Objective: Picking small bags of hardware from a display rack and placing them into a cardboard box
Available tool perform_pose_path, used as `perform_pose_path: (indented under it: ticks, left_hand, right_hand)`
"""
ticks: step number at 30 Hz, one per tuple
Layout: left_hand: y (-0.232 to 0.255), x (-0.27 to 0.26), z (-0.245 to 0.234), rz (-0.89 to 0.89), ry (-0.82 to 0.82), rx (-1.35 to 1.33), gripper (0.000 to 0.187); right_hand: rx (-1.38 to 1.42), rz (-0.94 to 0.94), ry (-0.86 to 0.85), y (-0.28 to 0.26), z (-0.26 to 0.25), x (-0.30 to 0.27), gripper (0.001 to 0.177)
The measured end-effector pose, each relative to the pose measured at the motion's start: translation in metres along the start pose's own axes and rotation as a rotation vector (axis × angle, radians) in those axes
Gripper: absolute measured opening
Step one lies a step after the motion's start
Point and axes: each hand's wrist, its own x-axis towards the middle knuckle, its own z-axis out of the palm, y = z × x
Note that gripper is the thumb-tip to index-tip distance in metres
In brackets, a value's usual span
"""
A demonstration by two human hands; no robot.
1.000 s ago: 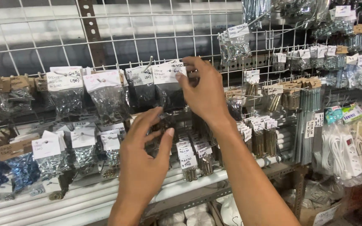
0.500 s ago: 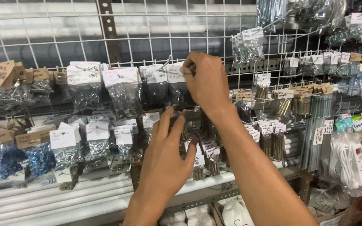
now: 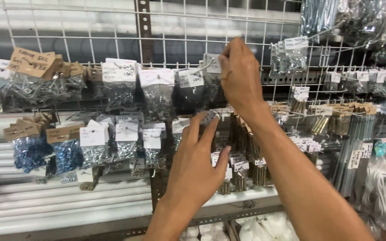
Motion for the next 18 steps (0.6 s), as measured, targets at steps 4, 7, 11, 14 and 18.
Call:
perform_pose_path:
  ticks: [4,7,11,14,18]
  left_hand:
    - [-0.003,-0.003,-0.004,-0.028,-0.023,-0.028,0.057]
    - [-0.007,-0.005,-0.002,-0.064,-0.023,-0.044,0.058]
    - [-0.008,-0.007,0.001,-0.062,-0.037,-0.040,0.057]
    - [-0.006,-0.009,0.000,-0.013,0.005,-0.046,0.057]
    - [-0.002,-0.010,-0.006,-0.015,-0.013,-0.039,0.057]
  right_hand:
    - [-0.018,-0.061,-0.014,0.003,-0.008,-0.004,0.016]
    - [-0.035,0.088,-0.129,-0.012,-0.021,-0.009,0.007]
    - [-0.070,0.062,-0.123,-0.010,-0.020,-0.018,0.009]
    - [-0.317,0.269,-0.279,-0.011,-0.022,-0.016,0.025]
    - [-0.433,0.258,-0.431,-0.013,-0.022,-0.006,0.030]
